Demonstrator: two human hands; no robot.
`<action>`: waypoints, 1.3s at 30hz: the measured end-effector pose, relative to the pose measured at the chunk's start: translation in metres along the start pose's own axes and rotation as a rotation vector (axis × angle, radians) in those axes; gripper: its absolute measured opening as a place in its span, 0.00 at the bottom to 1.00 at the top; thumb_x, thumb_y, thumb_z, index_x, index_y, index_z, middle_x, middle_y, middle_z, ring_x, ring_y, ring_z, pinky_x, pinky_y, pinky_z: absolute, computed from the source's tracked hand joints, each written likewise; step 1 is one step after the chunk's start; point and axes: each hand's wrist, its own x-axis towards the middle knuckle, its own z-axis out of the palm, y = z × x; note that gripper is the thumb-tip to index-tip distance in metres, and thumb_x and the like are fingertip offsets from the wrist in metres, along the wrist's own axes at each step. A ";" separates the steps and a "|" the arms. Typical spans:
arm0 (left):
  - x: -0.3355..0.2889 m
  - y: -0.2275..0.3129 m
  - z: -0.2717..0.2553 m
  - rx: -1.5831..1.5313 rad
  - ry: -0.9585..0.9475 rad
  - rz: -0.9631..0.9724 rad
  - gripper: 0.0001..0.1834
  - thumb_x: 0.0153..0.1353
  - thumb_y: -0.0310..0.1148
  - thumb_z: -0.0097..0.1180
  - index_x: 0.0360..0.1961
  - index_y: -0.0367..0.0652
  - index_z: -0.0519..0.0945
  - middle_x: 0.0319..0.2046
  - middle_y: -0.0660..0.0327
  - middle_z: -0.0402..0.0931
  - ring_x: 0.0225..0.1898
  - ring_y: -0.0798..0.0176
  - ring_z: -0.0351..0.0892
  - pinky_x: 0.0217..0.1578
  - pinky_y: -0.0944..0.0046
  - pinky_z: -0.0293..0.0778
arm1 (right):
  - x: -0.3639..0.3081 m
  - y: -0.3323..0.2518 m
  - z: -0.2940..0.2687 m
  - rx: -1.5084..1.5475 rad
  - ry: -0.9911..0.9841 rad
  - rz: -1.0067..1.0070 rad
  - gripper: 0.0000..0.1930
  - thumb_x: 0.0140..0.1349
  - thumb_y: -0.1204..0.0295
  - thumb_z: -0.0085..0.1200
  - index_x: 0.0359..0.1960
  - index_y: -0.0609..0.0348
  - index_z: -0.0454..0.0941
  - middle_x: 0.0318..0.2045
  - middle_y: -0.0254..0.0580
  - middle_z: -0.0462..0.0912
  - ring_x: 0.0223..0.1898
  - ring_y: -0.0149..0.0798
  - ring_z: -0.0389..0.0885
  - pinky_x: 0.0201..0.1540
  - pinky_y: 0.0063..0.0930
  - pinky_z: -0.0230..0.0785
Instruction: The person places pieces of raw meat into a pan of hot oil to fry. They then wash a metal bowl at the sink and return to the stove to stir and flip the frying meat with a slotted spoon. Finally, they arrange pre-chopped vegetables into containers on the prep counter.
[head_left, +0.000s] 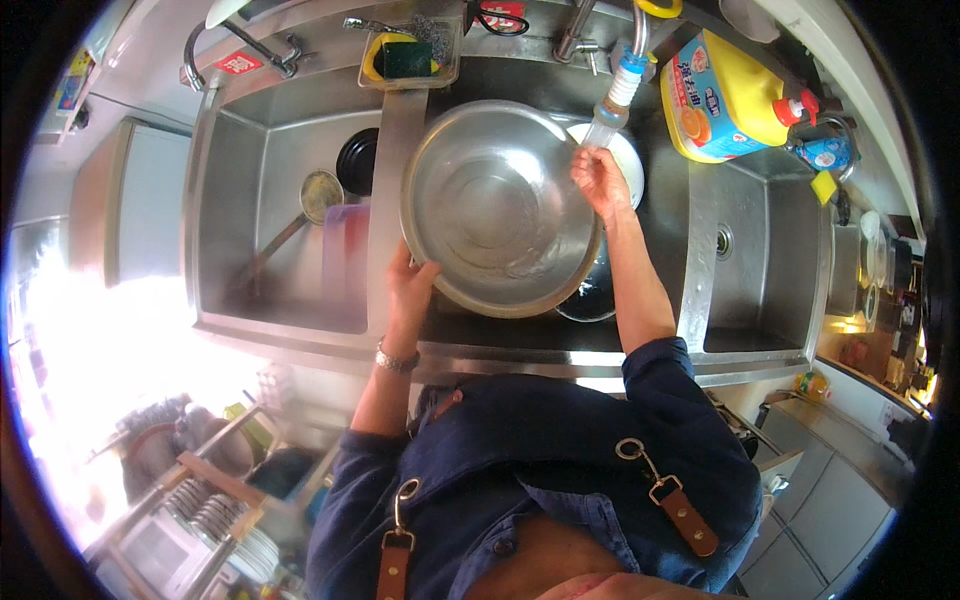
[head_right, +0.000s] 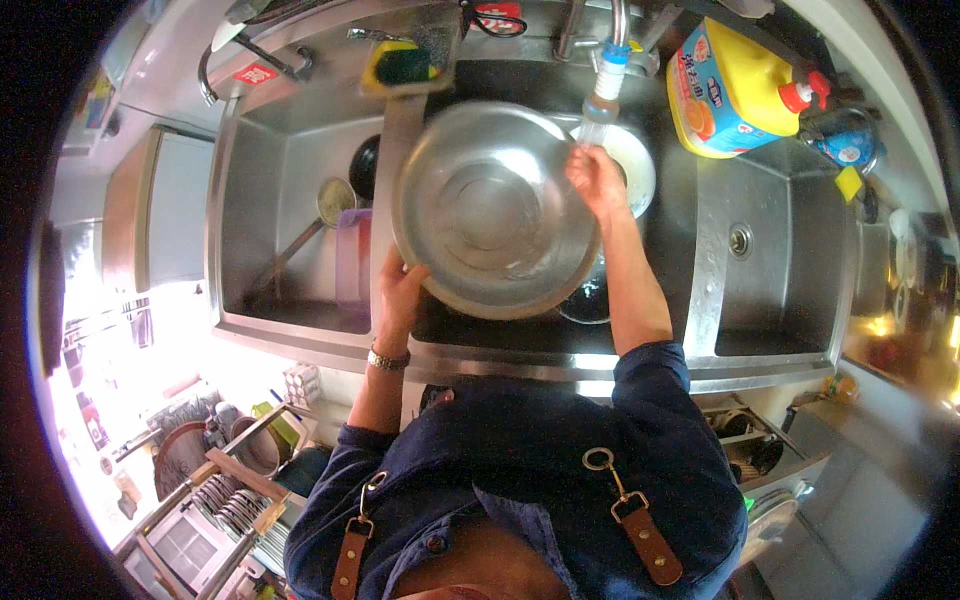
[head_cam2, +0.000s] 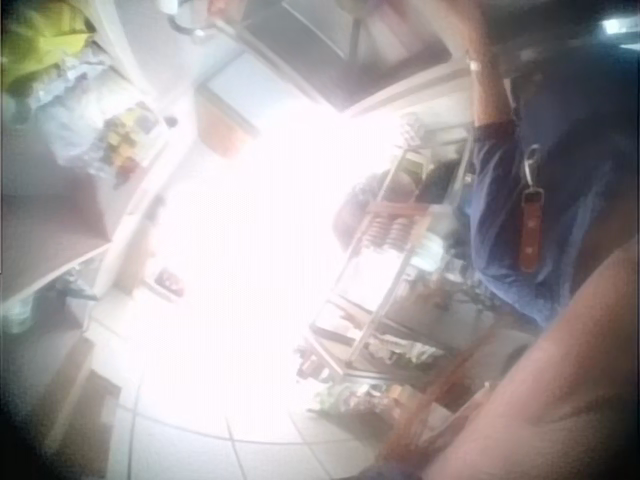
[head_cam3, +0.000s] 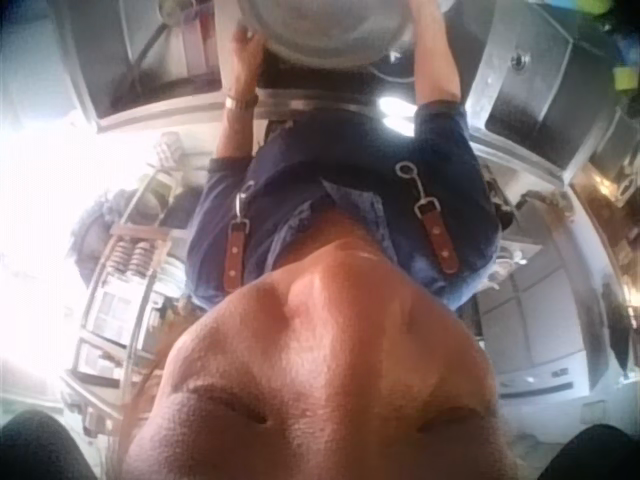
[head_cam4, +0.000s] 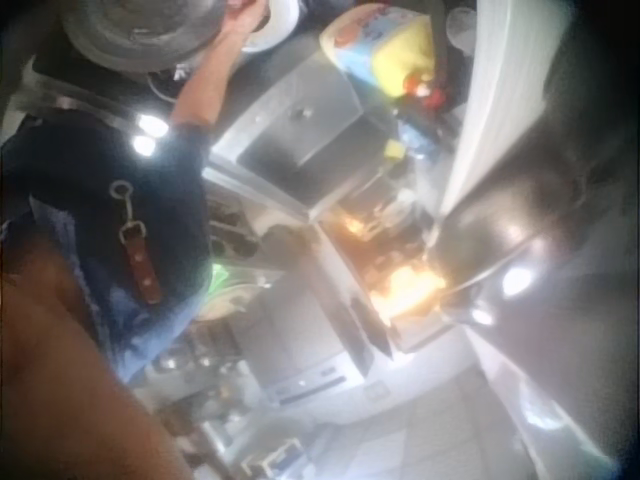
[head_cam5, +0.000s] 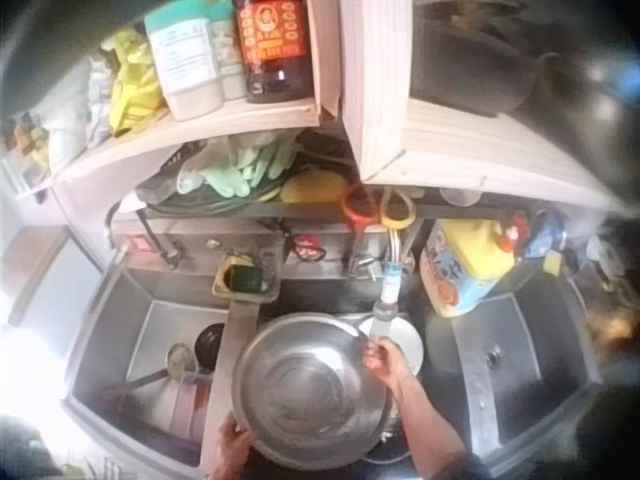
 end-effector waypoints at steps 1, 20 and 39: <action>-0.001 -0.003 0.001 0.006 -0.003 -0.001 0.30 0.48 0.16 0.46 0.57 0.35 0.65 0.44 0.58 0.74 0.41 0.67 0.74 0.40 0.71 0.71 | -0.001 -0.001 0.001 0.037 -0.046 0.014 0.06 0.56 0.74 0.52 0.32 0.61 0.70 0.25 0.35 0.73 0.26 0.28 0.69 0.27 0.20 0.63; 0.002 -0.021 0.020 -0.024 -0.116 -0.045 0.30 0.49 0.18 0.48 0.58 0.35 0.64 0.46 0.59 0.72 0.45 0.67 0.74 0.44 0.69 0.71 | 0.001 -0.003 0.018 0.153 -0.175 -0.020 0.08 0.56 0.75 0.52 0.35 0.61 0.67 0.29 0.34 0.69 0.29 0.28 0.65 0.31 0.17 0.61; 0.000 -0.016 0.025 -0.104 -0.057 -0.077 0.27 0.49 0.22 0.51 0.55 0.36 0.68 0.42 0.61 0.74 0.39 0.71 0.73 0.36 0.73 0.70 | 0.058 -0.020 0.027 -0.297 -0.053 0.026 0.12 0.64 0.63 0.47 0.32 0.60 0.71 0.21 0.35 0.71 0.20 0.26 0.67 0.20 0.14 0.58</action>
